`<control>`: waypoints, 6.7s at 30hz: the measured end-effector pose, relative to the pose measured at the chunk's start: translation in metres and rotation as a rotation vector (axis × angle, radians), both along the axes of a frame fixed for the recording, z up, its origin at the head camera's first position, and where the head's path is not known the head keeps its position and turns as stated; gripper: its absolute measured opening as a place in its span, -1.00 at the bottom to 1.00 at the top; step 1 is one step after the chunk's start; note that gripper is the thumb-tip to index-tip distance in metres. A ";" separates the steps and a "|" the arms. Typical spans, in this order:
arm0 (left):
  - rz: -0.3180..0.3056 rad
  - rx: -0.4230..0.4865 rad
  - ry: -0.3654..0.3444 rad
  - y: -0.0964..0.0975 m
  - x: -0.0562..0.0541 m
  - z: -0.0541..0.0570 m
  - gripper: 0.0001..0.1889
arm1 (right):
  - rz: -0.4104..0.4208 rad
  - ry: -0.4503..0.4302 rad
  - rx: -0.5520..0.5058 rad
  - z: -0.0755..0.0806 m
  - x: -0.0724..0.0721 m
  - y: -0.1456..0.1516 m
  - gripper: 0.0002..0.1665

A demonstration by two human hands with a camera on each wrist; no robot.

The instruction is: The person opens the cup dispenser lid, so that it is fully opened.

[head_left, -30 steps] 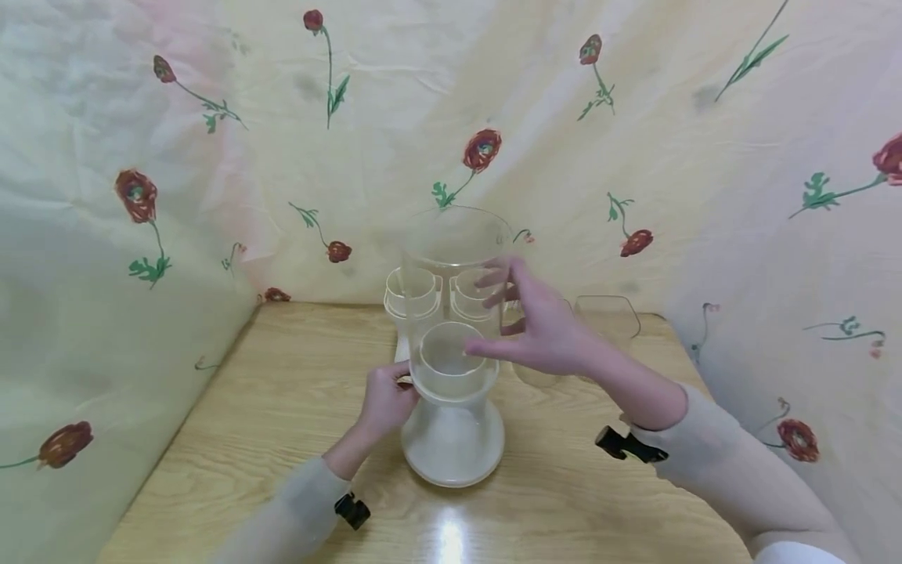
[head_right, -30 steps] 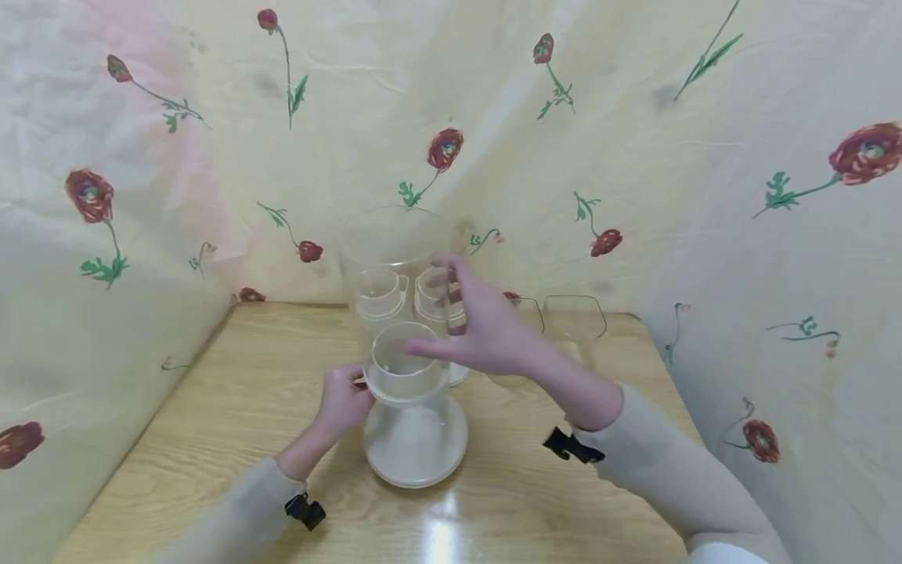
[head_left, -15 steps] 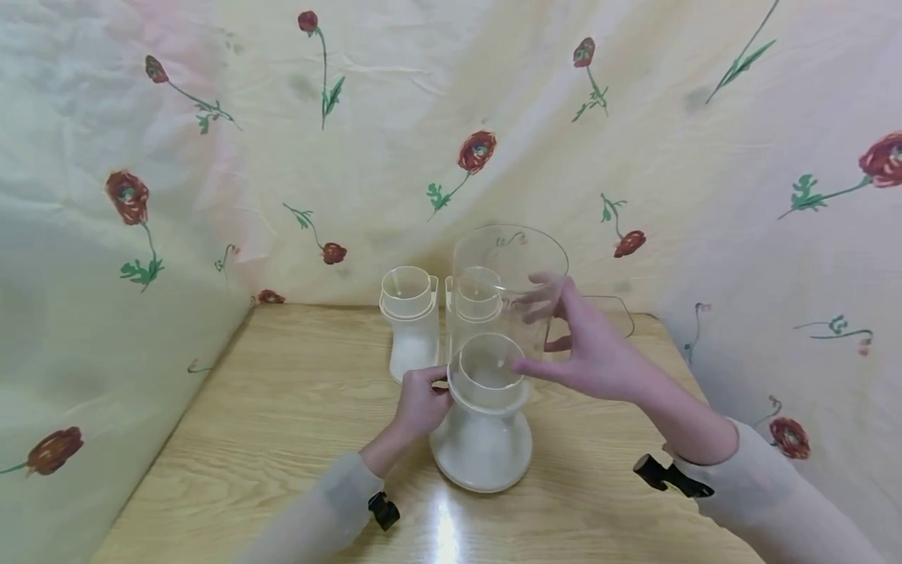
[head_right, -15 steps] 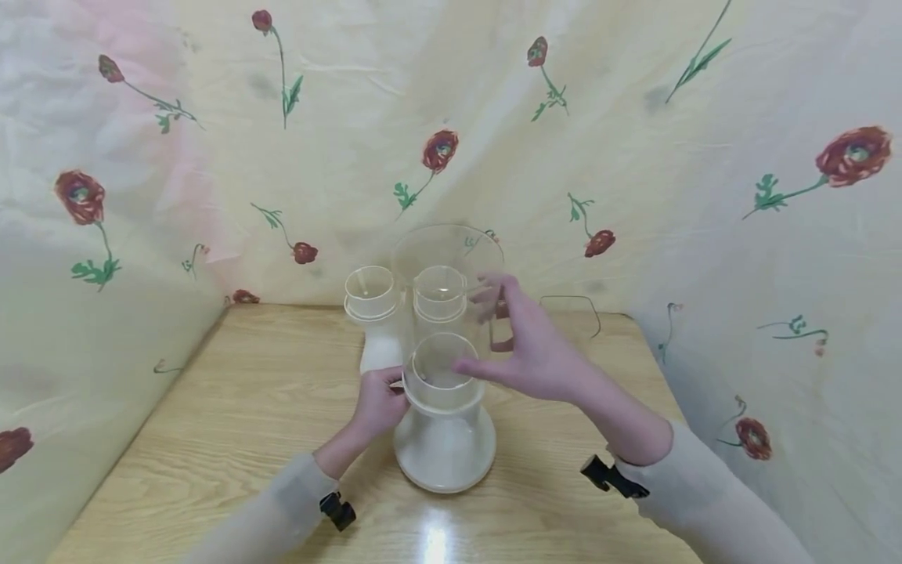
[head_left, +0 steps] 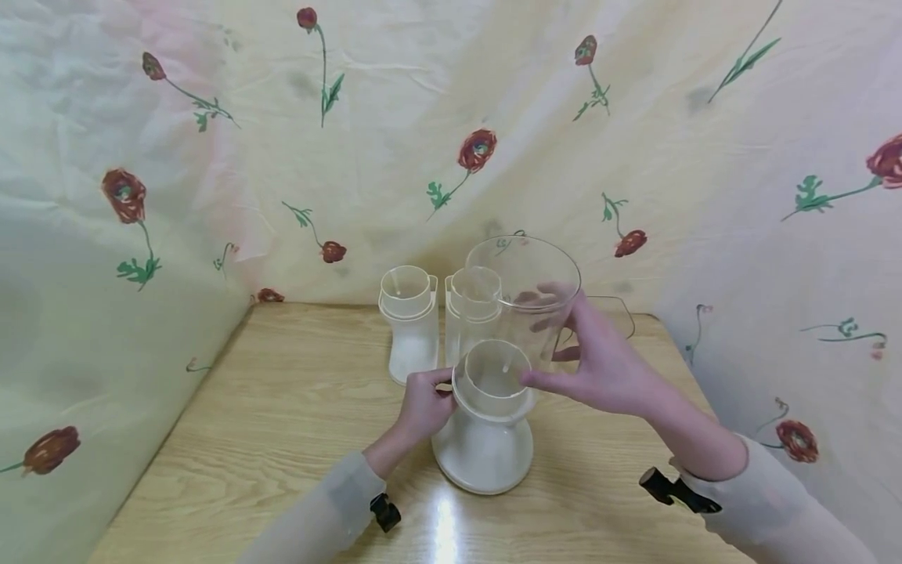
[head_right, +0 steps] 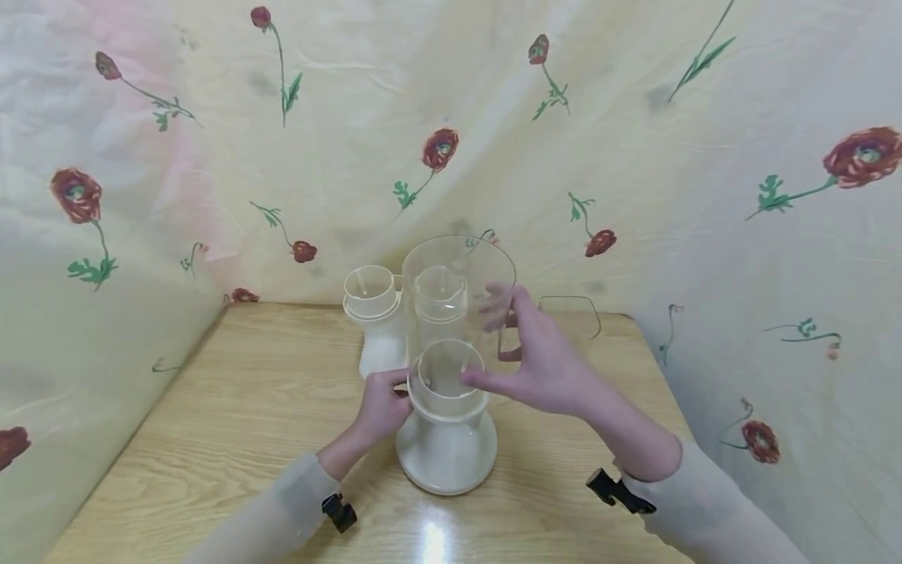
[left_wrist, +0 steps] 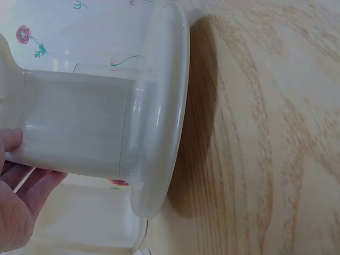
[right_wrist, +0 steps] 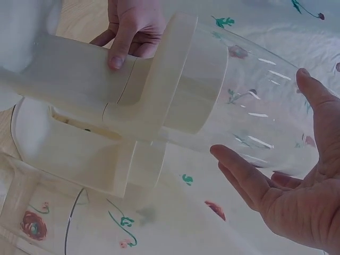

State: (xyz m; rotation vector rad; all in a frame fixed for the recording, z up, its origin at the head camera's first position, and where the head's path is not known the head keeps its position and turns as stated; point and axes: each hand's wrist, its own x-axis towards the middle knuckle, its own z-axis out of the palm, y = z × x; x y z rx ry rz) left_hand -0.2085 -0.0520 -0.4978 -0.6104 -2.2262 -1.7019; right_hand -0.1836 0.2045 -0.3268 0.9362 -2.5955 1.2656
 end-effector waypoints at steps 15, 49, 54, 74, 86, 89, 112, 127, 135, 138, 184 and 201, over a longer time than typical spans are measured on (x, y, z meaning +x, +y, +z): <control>0.008 0.038 -0.052 0.000 0.001 -0.017 -0.78 | 0.006 -0.001 0.011 -0.009 0.002 -0.002 0.24; -0.251 0.006 -0.212 -0.023 -0.001 -0.010 -0.42 | 0.226 -0.083 0.018 -0.026 -0.024 0.013 0.34; -0.293 0.022 -0.243 -0.027 -0.003 -0.010 -0.32 | 0.215 -0.077 0.017 -0.029 -0.022 0.017 0.40; -0.417 0.068 -0.230 -0.038 -0.010 -0.002 -0.20 | 0.230 -0.033 -0.014 -0.040 -0.029 0.019 -0.31; -0.404 0.128 -0.226 -0.041 0.000 -0.002 -0.20 | 0.260 -0.101 -0.035 -0.043 -0.039 0.023 0.14; -0.422 0.122 -0.221 -0.042 -0.003 -0.002 -0.14 | 0.231 -0.056 -0.019 -0.044 -0.037 0.024 -0.06; -0.339 0.235 -0.215 -0.036 0.009 -0.004 -0.38 | 0.251 -0.082 -0.097 -0.049 -0.035 0.018 -0.35; -0.340 0.171 -0.361 -0.033 0.007 -0.011 -0.13 | 0.242 -0.063 -0.056 -0.051 -0.036 0.019 -0.41; -0.329 0.085 -0.317 -0.031 0.007 -0.016 -0.05 | 0.265 -0.071 -0.033 -0.049 -0.035 0.020 -0.19; -0.369 0.073 -0.339 -0.031 0.004 -0.019 0.01 | 0.239 -0.064 -0.035 -0.050 -0.033 0.018 -0.38; -0.496 -0.079 -0.274 -0.017 -0.014 -0.034 0.07 | 0.390 0.164 0.483 0.132 -0.047 -0.024 0.11; -0.490 -0.054 -0.255 -0.018 -0.014 -0.036 0.03 | 0.394 0.180 0.502 0.140 -0.062 -0.019 0.05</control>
